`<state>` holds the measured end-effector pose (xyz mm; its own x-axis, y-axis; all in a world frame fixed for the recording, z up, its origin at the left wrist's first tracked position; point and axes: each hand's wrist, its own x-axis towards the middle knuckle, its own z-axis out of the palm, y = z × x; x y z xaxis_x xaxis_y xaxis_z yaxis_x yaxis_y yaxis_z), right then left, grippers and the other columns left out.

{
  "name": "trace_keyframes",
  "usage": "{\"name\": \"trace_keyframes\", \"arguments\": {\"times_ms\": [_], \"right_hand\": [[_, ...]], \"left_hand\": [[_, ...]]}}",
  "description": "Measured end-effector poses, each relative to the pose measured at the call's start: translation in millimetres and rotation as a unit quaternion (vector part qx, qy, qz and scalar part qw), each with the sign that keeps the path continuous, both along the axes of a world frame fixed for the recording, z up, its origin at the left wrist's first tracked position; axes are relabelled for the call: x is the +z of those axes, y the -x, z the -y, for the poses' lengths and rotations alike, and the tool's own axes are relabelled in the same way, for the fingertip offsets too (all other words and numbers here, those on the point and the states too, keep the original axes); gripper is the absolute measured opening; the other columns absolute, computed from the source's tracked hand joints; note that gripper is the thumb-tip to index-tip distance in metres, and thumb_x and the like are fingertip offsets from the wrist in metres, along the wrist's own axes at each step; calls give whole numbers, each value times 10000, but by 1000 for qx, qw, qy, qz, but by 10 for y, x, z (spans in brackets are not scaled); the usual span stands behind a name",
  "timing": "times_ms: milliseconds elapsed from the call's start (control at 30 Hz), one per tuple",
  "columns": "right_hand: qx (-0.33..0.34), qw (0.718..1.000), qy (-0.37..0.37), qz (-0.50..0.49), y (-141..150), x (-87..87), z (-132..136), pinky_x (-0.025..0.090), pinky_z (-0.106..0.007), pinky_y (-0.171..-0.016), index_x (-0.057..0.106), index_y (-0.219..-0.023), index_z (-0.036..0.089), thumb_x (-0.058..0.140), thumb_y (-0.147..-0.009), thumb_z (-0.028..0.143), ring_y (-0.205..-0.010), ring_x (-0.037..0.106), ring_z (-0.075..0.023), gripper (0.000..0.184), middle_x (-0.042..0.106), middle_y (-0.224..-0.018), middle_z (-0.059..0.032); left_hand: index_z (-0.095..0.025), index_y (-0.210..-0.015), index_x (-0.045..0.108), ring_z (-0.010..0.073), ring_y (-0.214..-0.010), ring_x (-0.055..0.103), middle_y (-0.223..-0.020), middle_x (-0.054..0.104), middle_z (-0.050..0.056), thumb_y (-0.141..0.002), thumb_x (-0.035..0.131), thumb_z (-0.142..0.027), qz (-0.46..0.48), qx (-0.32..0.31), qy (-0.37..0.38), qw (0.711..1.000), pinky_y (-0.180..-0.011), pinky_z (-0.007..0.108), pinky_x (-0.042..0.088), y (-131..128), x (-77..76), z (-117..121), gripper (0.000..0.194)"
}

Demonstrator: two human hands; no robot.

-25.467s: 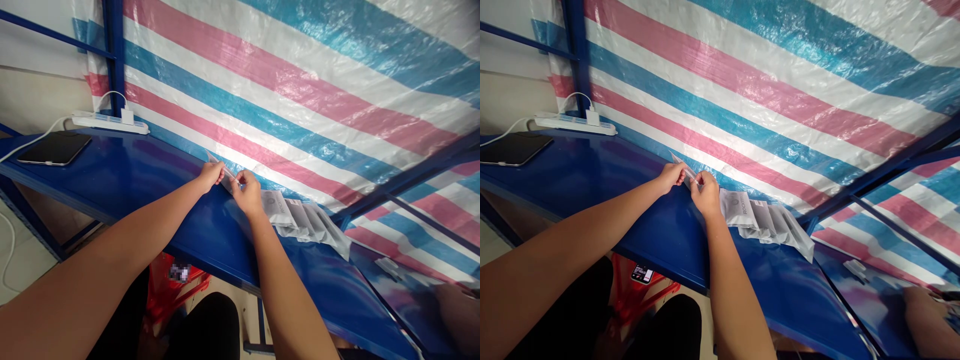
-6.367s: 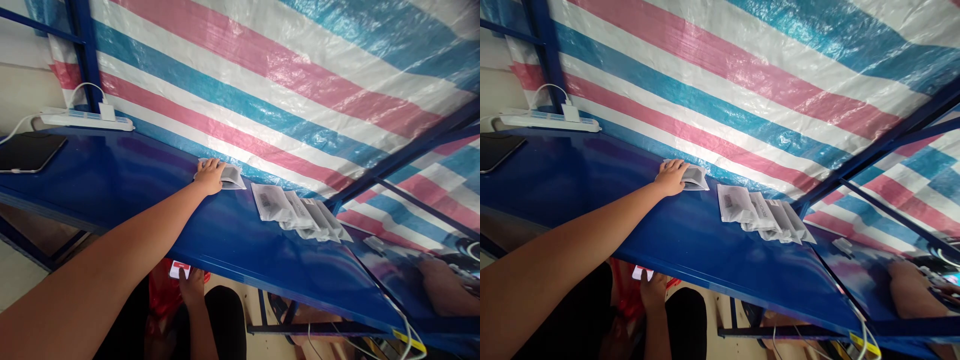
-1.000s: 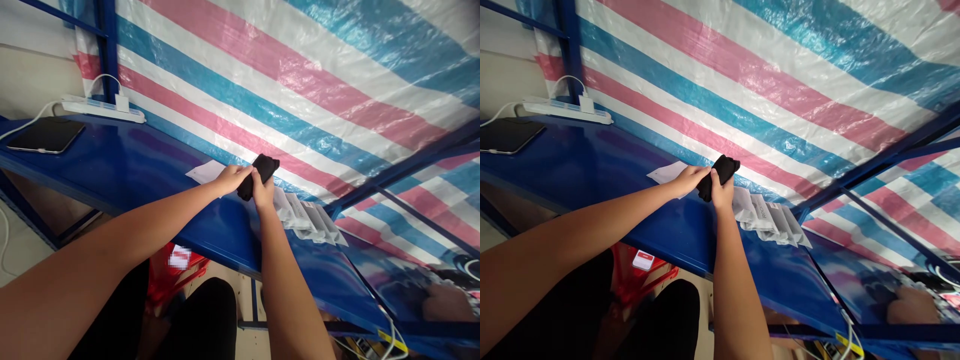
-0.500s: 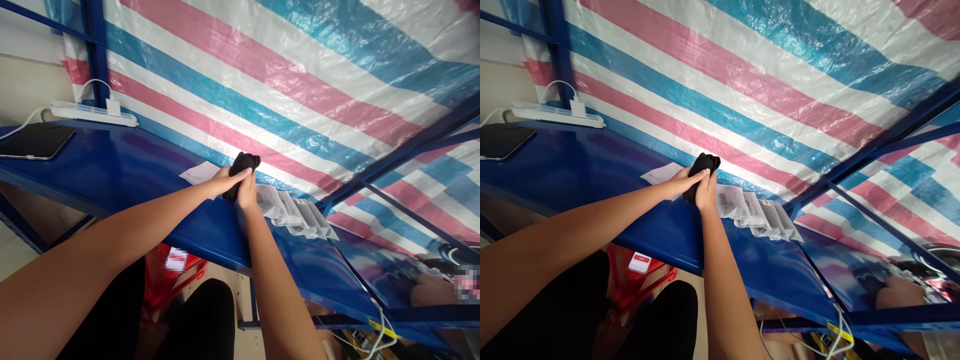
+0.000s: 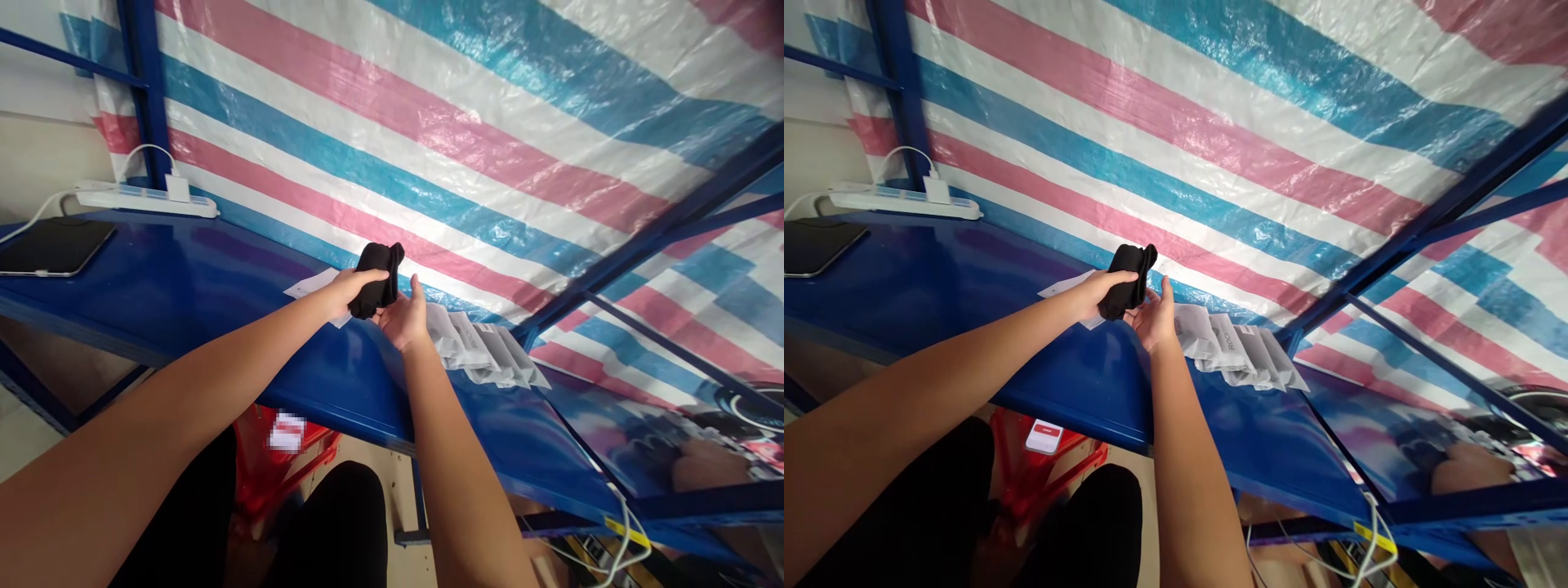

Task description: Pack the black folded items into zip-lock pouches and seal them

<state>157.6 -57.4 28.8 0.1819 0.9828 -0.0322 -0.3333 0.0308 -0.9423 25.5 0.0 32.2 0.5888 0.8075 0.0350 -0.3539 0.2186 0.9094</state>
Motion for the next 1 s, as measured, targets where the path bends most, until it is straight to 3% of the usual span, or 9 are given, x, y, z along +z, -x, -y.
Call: {"name": "trace_keyframes", "arguments": {"times_ms": [167, 367, 533, 700, 833, 1000], "right_hand": [[-41, 998, 31, 29, -35, -121, -81, 632, -398, -675, 620, -1083, 224, 554, -883, 680, -766, 704, -232, 502, 677, -850, -60], [-73, 996, 23, 44, -43, -155, -76, 639, -350, -683, 619, -1059, 217, 657, -860, 566, -806, 712, -216, 404, 683, -912, -68], [-52, 997, 31, 52, -60, -166, -80, 639, -366, -687, 638, -1075, 225, 632, -882, 581, -794, 708, -229, 405, 704, -867, -58], [-26, 998, 40, 39, -40, -158, -93, 615, -327, -649, 683, -1113, 198, 563, -939, 560, -839, 717, -242, 419, 739, -873, -77], [23, 998, 41, 31, -18, -136, -95, 621, -334, -693, 696, -1171, 200, 548, -956, 549, -906, 730, -246, 436, 768, -957, -80], [16, 997, 43, 55, -21, -149, -88, 632, -358, -780, 709, -1180, 203, 634, -916, 555, -969, 732, -264, 446, 776, -962, -83]], "left_hand": [[-158, -1060, 714, 342, -887, 738, -953, 759, 186, -698, 835, -466, -2, 40, 24, 999, -738, 448, 592, 46, -65, -171, 491], [-148, -1061, 684, 319, -884, 733, -998, 749, 178, -647, 870, -419, -43, 122, 45, 991, -725, 423, 587, 71, -187, -328, 529], [-170, -1087, 680, 339, -902, 721, -956, 748, 178, -685, 836, -480, -114, 93, 8, 989, -715, 423, 569, 46, -207, -236, 531], [-186, -1140, 664, 332, -958, 719, -1045, 750, 172, -679, 820, -556, -194, 61, -24, 979, -732, 382, 575, 14, -209, -120, 611], [-202, -1155, 659, 323, -994, 711, -1111, 745, 159, -671, 817, -581, -200, 59, -58, 976, -755, 374, 577, 0, -242, -110, 634], [-212, -1112, 686, 308, -977, 713, -1082, 753, 137, -704, 797, -561, -200, 61, -94, 973, -752, 373, 575, -9, -260, -88, 549]]}}
